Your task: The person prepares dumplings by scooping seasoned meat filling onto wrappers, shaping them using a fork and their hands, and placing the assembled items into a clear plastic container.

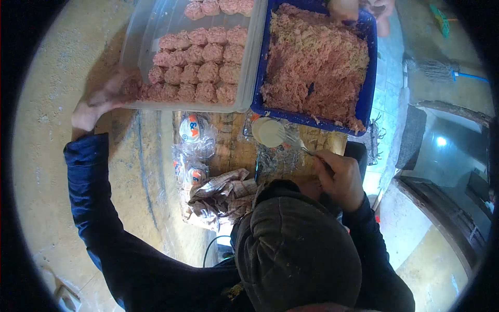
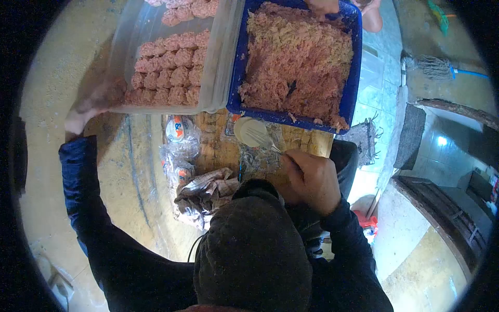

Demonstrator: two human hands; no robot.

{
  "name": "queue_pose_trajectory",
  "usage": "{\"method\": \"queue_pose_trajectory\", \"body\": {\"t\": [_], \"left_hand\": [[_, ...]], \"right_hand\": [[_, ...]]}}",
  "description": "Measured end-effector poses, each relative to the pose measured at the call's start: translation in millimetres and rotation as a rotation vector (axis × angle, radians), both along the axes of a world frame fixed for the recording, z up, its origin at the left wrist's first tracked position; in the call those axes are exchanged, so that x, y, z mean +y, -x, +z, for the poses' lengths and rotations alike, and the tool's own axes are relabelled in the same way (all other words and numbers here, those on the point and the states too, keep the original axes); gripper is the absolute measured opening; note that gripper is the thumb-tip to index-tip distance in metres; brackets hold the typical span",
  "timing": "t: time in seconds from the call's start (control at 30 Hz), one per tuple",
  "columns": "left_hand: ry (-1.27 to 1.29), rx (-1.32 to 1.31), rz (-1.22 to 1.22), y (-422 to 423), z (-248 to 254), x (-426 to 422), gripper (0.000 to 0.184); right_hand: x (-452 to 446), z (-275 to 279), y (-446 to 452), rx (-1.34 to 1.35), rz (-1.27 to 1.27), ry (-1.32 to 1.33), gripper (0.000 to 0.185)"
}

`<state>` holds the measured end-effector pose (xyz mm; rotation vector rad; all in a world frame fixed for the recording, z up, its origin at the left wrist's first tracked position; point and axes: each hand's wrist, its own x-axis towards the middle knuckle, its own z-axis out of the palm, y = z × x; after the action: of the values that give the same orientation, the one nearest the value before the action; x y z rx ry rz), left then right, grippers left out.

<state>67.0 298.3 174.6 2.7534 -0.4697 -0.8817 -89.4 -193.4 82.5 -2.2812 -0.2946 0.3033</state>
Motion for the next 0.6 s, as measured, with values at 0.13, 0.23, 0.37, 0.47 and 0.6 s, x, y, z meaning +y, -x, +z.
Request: {"method": "queue_pose_trajectory", "body": {"t": [0.13,0.23,0.37,0.47,0.6], "left_hand": [[-0.110,-0.084,-0.071,-10,-22,-13,0.034],[-0.252,-0.307,-0.208,-7,-37,-11,0.036],[-0.329,-0.446,-0.189,6,-37,-2,0.051],[0.005,-0.278,-0.085,7,-57,56,0.056],[0.377,-0.102,-0.051,0,-64,80,0.054]], "right_hand": [[2,-3,4,0.078,0.014,-0.015,0.015],[2,1,2,0.084,0.035,-0.002,0.015],[2,-1,0,0.106,0.016,0.003,0.015],[4,0,-5,0.111,0.033,-0.014,0.016],[10,3,-10,0.157,0.047,-0.026,0.017]]}}
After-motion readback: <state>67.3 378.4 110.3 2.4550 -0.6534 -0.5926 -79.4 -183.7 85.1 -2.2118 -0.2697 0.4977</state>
